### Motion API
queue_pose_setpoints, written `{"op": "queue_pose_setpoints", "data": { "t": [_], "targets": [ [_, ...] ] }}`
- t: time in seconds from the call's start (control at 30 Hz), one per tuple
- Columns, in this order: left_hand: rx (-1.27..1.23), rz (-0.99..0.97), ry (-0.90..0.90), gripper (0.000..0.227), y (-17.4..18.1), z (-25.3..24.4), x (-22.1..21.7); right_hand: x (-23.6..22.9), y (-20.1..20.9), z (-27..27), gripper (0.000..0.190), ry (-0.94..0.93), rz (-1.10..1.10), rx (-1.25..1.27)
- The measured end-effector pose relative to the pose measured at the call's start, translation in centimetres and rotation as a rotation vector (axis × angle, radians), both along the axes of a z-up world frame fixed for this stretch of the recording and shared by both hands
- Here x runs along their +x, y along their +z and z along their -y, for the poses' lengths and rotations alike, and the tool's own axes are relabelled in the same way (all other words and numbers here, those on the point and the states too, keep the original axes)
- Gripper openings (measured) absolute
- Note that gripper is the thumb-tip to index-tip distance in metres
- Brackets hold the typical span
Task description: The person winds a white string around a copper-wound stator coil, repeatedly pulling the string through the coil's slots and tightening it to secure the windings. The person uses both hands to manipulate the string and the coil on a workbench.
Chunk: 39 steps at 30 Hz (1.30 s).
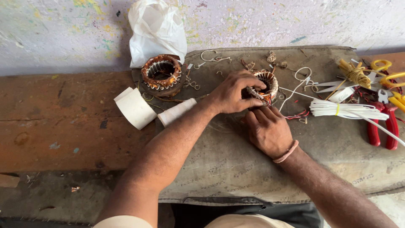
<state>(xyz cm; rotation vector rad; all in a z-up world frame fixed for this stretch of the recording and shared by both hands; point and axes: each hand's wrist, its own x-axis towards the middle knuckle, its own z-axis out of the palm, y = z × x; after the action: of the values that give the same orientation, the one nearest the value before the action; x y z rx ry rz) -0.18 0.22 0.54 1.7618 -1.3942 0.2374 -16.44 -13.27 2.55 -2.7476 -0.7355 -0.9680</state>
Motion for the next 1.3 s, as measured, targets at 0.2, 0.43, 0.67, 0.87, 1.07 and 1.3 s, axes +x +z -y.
{"op": "queue_pose_setpoints", "data": {
  "t": [0.2, 0.43, 0.67, 0.87, 1.07, 1.3],
  "targets": [
    [0.058, 0.067, 0.123, 0.043, 0.0, 1.0, -0.8, 0.0, -0.2, 0.2, 0.015, 0.003, -0.018, -0.038],
    [0.044, 0.196, 0.049, 0.039, -0.5, 1.7, -0.4, -0.2, 0.2, 0.2, 0.016, 0.099, 0.063, 0.040],
    [0.034, 0.180, 0.046, 0.024, -0.6, 2.3, -0.8, -0.1, -0.3, 0.4, 0.018, 0.099, -0.011, 0.059],
    [0.003, 0.146, 0.028, 0.017, -0.6, 2.7, -0.8, -0.1, -0.1, 0.5, 0.017, 0.110, 0.007, 0.079],
    [-0.023, 0.166, 0.006, 0.031, -1.0, 2.0, -0.5, -0.3, -0.1, 0.4, 0.014, 0.146, 0.007, 0.111],
    [0.002, 0.166, 0.065, 0.037, -1.2, 2.2, -0.4, -0.3, -0.1, 0.5, 0.017, 0.159, 0.008, 0.111]
  ]
}}
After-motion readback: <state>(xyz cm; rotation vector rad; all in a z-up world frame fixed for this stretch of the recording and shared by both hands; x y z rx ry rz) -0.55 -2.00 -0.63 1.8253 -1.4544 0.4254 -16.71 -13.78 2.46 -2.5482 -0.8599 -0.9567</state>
